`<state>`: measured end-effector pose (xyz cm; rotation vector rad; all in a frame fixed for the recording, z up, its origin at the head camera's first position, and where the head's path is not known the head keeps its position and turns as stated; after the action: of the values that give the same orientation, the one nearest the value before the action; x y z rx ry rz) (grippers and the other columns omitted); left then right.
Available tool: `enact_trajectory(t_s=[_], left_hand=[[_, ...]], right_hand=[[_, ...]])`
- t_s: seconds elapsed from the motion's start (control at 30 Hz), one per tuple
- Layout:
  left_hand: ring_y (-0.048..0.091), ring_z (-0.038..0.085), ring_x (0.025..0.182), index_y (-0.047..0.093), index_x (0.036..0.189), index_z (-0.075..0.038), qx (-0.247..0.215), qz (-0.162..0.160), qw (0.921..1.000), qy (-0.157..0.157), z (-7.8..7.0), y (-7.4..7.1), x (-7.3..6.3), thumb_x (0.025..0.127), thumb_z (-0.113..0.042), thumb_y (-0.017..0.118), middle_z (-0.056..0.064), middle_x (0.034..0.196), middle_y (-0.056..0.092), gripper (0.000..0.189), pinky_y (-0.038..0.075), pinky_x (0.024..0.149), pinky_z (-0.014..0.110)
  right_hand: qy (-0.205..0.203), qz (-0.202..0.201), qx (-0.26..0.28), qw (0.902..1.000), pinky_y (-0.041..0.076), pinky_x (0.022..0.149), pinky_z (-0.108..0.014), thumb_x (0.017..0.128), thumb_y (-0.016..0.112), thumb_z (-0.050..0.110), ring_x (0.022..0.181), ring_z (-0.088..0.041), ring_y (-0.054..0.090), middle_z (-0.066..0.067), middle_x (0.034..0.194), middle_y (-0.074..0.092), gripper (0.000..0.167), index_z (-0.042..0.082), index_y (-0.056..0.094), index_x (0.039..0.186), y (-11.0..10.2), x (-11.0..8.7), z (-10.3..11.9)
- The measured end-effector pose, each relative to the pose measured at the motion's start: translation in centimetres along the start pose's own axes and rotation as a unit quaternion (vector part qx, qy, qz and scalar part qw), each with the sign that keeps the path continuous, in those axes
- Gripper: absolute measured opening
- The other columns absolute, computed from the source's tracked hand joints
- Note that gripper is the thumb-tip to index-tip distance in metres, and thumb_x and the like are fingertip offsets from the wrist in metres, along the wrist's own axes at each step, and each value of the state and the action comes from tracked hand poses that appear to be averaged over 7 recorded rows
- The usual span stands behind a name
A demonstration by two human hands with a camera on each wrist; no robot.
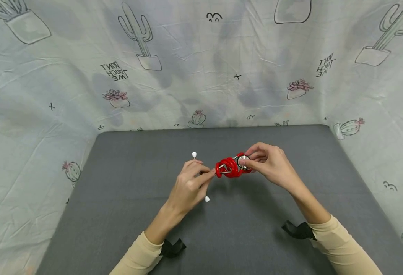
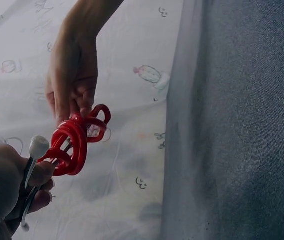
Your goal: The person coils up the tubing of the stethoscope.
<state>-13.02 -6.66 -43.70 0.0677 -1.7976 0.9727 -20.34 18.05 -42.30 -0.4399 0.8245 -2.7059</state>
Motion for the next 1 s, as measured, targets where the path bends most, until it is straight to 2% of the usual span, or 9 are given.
enact_trajectory(t_s=[0.1,0.3,0.4,0.53,0.73,0.9,1.0], left_hand=[[0.073,0.02,0.084,0.087,0.099,-0.001,0.0,0.007,1.0,0.001,0.0,0.2,0.0,0.084,0.008,0.087,0.008,0.09,0.078,0.017,0.061,0.104,0.046],[0.074,0.02,0.085,0.087,0.099,-0.002,0.009,0.023,0.9997,-0.004,0.1,0.4,0.1,0.086,0.008,0.085,0.008,0.091,0.078,0.016,0.06,0.105,0.046],[0.074,0.021,0.086,0.087,0.1,-0.001,0.01,0.034,0.9994,-0.004,0.2,0.4,0.1,0.09,0.008,0.082,0.009,0.092,0.078,0.014,0.06,0.106,0.045],[0.074,0.021,0.087,0.087,0.1,-0.001,0.012,0.044,0.999,-0.001,0.4,0.6,0.0,0.089,0.011,0.08,0.008,0.092,0.078,0.018,0.06,0.106,0.045],[0.073,0.021,0.087,0.087,0.099,-0.002,0.026,0.048,0.9985,-0.003,0.5,0.9,0.0,0.084,0.015,0.081,0.006,0.09,0.076,0.023,0.06,0.105,0.044],[0.072,0.023,0.089,0.086,0.102,-0.001,0.029,0.054,0.9981,-0.011,0.6,1.1,0.2,0.093,0.012,0.073,0.008,0.091,0.076,0.021,0.059,0.108,0.045],[0.071,0.024,0.089,0.086,0.103,-0.001,0.036,0.056,0.9977,-0.007,0.5,1.1,0.3,0.099,0.008,0.068,0.009,0.091,0.076,0.021,0.059,0.108,0.046]], right_hand=[[-0.005,-0.009,0.021,0.9997,0.067,0.073,-0.027,0.092,0.09,0.027,0.083,-0.013,0.082,-0.009,0.103,0.085,0.023,0.01,0.082,0.105,0.3,0.0,-0.1],[-0.01,0.03,0.072,0.9969,0.068,0.082,-0.028,0.097,0.083,0.015,0.091,-0.018,0.084,-0.017,0.117,0.083,0.025,0.004,0.082,0.12,1.0,-0.2,-0.4],[-0.007,0.043,0.087,0.9953,0.068,0.08,-0.03,0.097,0.082,0.012,0.091,-0.017,0.084,-0.018,0.117,0.082,0.022,0.004,0.081,0.118,1.4,0.0,-0.7],[0.003,0.057,0.11,0.9923,0.069,0.078,-0.031,0.097,0.082,0.01,0.09,-0.017,0.083,-0.019,0.118,0.081,0.02,0.003,0.081,0.116,1.9,0.1,-1.2],[0.005,0.057,0.079,0.9952,0.067,0.081,-0.025,0.093,0.088,0.017,0.093,-0.015,0.082,-0.016,0.126,0.081,0.028,0.007,0.081,0.118,2.8,0.0,-1.1],[-0.002,0.021,0.051,0.9985,0.068,0.081,-0.026,0.089,0.092,0.021,0.096,-0.02,0.084,-0.011,0.126,0.08,0.037,0.009,0.081,0.123,3.2,-0.3,-0.6],[-0.013,-0.006,0.03,0.9994,0.068,0.081,-0.028,0.089,0.092,0.02,0.095,-0.023,0.084,-0.011,0.12,0.079,0.043,0.008,0.081,0.128,3.5,-0.5,-0.5]])
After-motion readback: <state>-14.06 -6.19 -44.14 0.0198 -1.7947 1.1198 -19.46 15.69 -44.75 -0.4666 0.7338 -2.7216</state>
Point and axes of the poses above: each hand's wrist, its own x-axis towards the middle knuckle, its own y-axis out of the palm, z = x × y, the point moved 4 cm from there along x, towards the middle knuckle
